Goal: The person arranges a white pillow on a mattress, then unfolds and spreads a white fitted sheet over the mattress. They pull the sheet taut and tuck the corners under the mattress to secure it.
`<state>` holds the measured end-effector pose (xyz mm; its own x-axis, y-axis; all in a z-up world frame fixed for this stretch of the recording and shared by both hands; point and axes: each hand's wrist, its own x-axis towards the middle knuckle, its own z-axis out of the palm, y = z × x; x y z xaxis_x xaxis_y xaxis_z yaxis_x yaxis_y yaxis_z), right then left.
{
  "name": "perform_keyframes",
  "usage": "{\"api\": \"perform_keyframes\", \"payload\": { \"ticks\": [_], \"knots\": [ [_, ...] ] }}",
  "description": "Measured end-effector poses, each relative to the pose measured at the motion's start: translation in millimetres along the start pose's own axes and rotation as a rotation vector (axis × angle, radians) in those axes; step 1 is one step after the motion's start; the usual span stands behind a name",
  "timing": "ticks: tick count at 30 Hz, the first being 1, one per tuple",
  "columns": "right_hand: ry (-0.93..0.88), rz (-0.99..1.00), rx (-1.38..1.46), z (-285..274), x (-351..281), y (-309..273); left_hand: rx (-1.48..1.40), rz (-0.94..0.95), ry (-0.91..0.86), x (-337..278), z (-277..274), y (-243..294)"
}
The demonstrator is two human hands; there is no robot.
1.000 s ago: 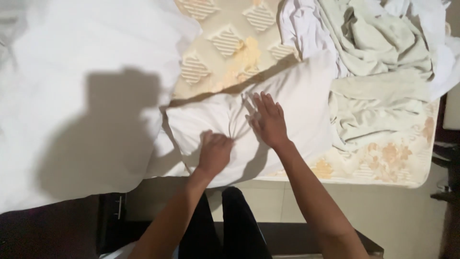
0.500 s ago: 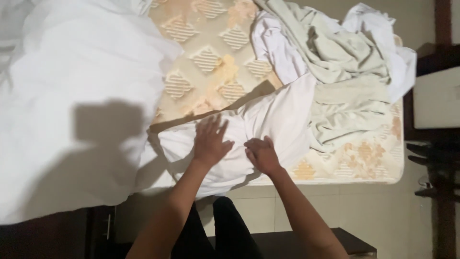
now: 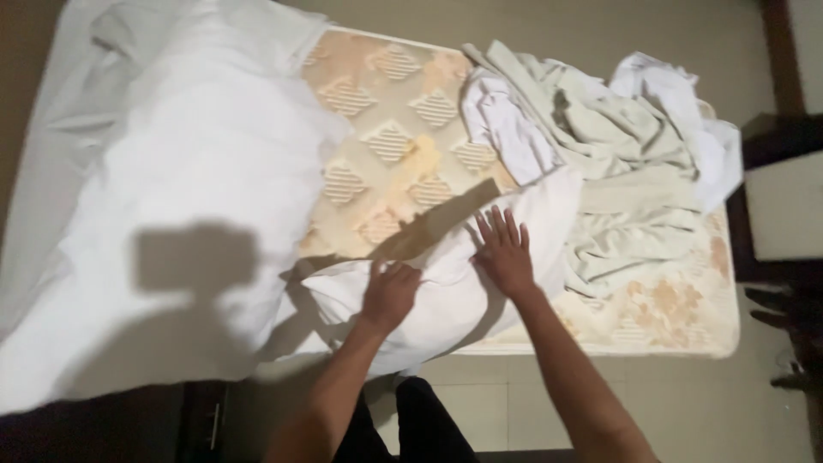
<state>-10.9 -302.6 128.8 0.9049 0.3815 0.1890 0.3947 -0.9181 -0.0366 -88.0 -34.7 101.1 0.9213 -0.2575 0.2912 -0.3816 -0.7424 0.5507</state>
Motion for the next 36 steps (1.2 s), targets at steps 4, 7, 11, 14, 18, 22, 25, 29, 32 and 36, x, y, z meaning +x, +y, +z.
{"api": "perform_keyframes", "payload": {
  "ticks": [4,7,11,14,18,22,25,29,32,36],
  "knots": [
    [-0.292,-0.137,0.06,21,30,13,-0.018,0.023,0.083,-2,-21,6],
    [-0.368,-0.217,-0.129,24,68,7,-0.034,-0.041,0.188,5,-49,-5],
    [-0.044,-0.316,-0.043,0,131,-36,-0.03,-0.173,0.357,22,-99,-16],
    [-0.029,-0.227,0.065,4,167,-85,0.062,-0.274,0.389,16,-105,-52],
    [-0.105,-0.251,0.044,49,178,-138,0.273,-0.442,0.246,-9,-83,-120],
    [-0.407,-0.282,0.184,67,152,-171,0.339,-0.48,0.177,-13,-97,-135],
    [-0.446,-0.305,0.28,56,142,-195,0.352,-0.498,0.11,-19,-108,-133],
    [-0.329,-0.486,0.33,26,143,-231,0.343,-0.516,0.101,-40,-108,-114],
    [-0.286,-0.68,0.39,16,143,-270,0.346,-0.575,0.149,-63,-118,-96],
    [-0.235,-0.936,0.603,17,124,-316,0.309,-0.744,0.222,-103,-132,-74]
  ]
}}
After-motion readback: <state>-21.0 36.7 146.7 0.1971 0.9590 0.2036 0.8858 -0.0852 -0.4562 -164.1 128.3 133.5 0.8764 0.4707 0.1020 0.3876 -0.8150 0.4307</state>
